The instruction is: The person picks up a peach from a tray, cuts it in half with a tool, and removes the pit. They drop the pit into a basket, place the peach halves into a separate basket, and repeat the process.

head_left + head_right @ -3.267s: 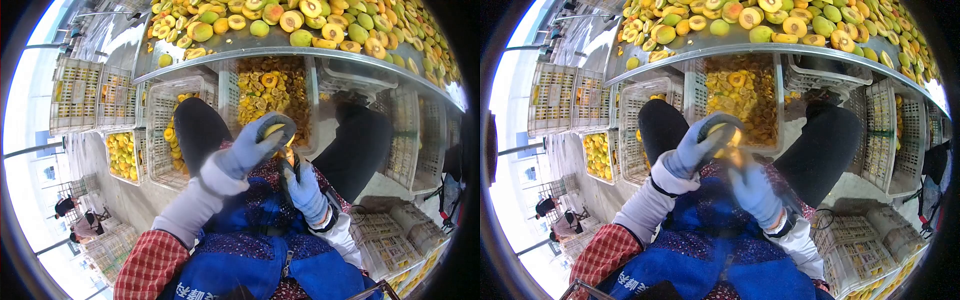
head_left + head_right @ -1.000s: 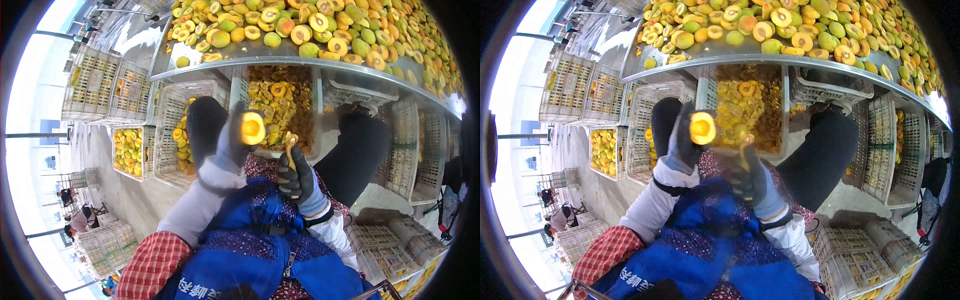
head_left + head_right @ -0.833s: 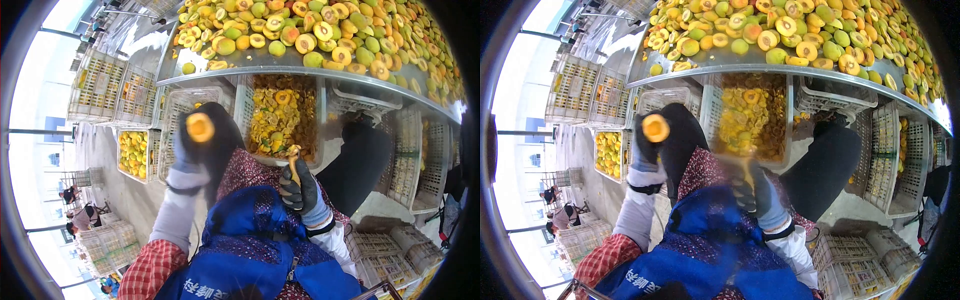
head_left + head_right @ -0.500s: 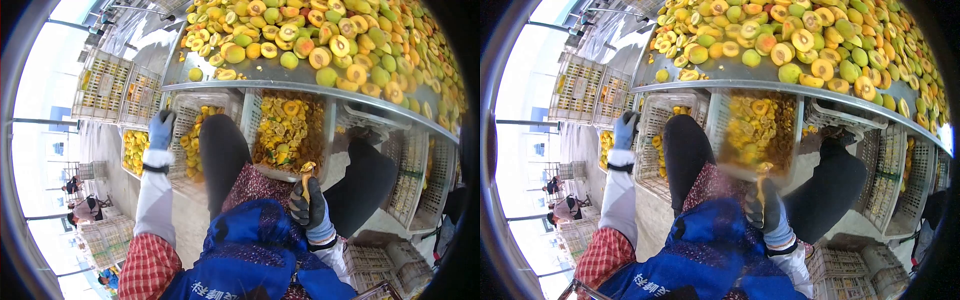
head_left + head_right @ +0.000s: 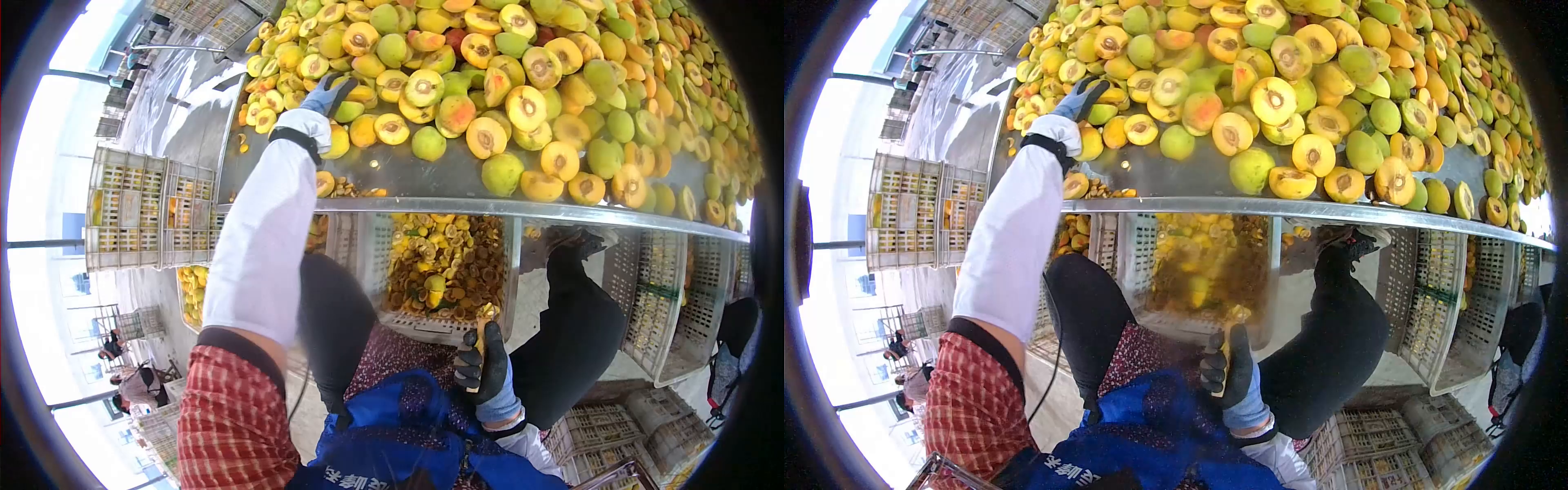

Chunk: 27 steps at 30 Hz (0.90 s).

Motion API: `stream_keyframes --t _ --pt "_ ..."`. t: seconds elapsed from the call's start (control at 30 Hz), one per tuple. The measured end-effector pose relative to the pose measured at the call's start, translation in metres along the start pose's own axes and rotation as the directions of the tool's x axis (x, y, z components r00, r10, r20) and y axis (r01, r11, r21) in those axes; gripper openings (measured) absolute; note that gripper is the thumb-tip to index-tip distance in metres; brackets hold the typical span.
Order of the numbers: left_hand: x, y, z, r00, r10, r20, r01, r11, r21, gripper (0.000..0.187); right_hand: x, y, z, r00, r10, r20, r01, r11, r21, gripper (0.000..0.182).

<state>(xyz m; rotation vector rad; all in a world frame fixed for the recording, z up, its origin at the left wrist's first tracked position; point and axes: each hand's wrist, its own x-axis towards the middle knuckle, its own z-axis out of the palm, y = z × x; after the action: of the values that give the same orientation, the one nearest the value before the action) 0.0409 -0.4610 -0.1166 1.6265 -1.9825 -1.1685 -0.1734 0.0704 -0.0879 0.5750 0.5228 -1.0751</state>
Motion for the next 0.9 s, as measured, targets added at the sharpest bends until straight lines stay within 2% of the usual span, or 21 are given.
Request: stream_keyframes --t 0.03,0.1,0.13,0.17,0.23,0.27,0.3,0.37,0.4,0.43,0.47,0.5,0.57,0.6,0.63,0.7,0.73,0.77,0.83,0.9 --pt "-0.025 0.027 0.005 0.993 0.059 0.104 -0.055 0.997 -0.047 0.07 0.0 0.001 -0.002 1.0 0.001 -0.012 -0.001 1.0 0.025 0.039" --pt "-0.042 0.029 0.021 0.972 -0.005 0.233 0.092 0.926 -0.367 0.067 0.003 0.002 -0.006 1.0 0.008 0.025 -0.009 0.999 0.037 0.037" --pt "-0.063 0.044 0.033 0.951 0.119 0.286 -0.064 0.979 -0.194 0.063 0.003 0.002 -0.006 0.998 0.014 0.069 -0.017 0.999 0.038 0.036" --pt "-0.075 0.047 0.049 0.969 0.022 0.245 -0.011 0.999 -0.048 0.06 0.003 0.003 -0.004 0.997 0.013 0.07 -0.016 0.999 0.036 0.036" --pt "-0.101 0.063 0.071 0.889 0.215 0.404 -0.172 0.975 -0.14 0.063 0.002 0.005 0.003 1.0 0.001 -0.016 -0.002 0.997 -0.075 0.034" --pt "-0.129 0.099 0.07 0.91 0.194 0.367 -0.227 0.973 0.05 0.06 0.001 0.007 0.004 0.999 -0.029 -0.03 0.025 0.993 -0.117 0.032" --pt "-0.136 0.109 0.071 0.905 0.202 0.374 -0.236 0.971 0.045 0.06 -0.002 0.005 0.004 0.999 -0.04 -0.031 0.036 0.993 -0.115 0.032" --pt "-0.146 0.119 0.068 0.931 0.071 0.359 -0.094 0.995 0.046 0.053 -0.008 0.003 0.007 0.999 0.005 0.048 0.0 0.994 -0.112 0.033" --pt "-0.134 0.107 0.064 0.956 -0.103 0.274 0.065 0.987 0.145 0.048 -0.013 0.004 0.01 0.995 0.0 0.096 0.008 0.997 -0.082 0.035" --pt "-0.12 0.082 0.058 0.956 -0.019 0.292 0.003 0.998 0.056 0.051 -0.018 0.004 0.014 0.996 -0.007 0.094 0.014 0.997 -0.074 0.035" --pt "-0.129 0.082 0.057 0.984 0.115 0.136 -0.142 0.968 0.208 0.048 -0.024 0.002 0.018 0.984 -0.03 0.177 0.055 0.988 -0.142 0.035" --pt "-0.136 0.081 0.059 0.962 0.272 -0.001 -0.252 0.894 0.37 0.046 -0.029 0.001 0.02 0.965 -0.046 0.258 0.102 0.973 -0.208 0.036" --pt "-0.167 0.1 0.062 0.857 0.468 -0.217 -0.246 0.74 0.626 0.041 -0.035 0.004 0.023 0.969 -0.067 0.237 0.117 0.972 -0.204 0.037" --pt "-0.196 0.129 0.062 0.865 0.426 -0.265 -0.213 0.791 0.573 0.035 -0.037 0.006 0.024 0.955 -0.038 0.293 0.096 0.978 -0.185 0.037" --pt "-0.215 0.136 0.061 0.754 0.585 -0.298 -0.353 0.744 0.568 0.032 -0.038 0.009 0.026 0.937 -0.007 0.349 0.07 0.983 -0.167 0.037" --pt "-0.27 0.156 0.074 0.838 0.438 -0.325 -0.434 0.896 0.091 0.029 -0.044 0.014 0.036 0.944 -0.008 0.329 0.077 0.977 -0.198 0.037" --pt "-0.298 0.154 0.083 0.934 0.296 -0.199 -0.321 0.941 -0.107 0.027 -0.044 0.017 0.038 0.914 0.013 0.405 0.078 0.975 -0.209 0.036" --pt "-0.326 0.151 0.092 0.986 0.161 -0.044 -0.167 0.945 -0.282 0.025 -0.045 0.019 0.04 0.877 0.041 0.479 0.075 0.972 -0.222 0.036" --pt "-0.367 0.146 0.11 0.952 0.301 0.063 -0.302 0.953 0.013 0.019 -0.043 0.024 0.048 0.878 0.045 0.477 0.108 0.951 -0.288 0.037" --pt "-0.395 0.131 0.13 0.984 0.172 0.046 -0.164 0.976 -0.14 0.017 -0.032 0.031 0.054 0.933 -0.065 0.354 0.25 0.823 -0.509 0.037"
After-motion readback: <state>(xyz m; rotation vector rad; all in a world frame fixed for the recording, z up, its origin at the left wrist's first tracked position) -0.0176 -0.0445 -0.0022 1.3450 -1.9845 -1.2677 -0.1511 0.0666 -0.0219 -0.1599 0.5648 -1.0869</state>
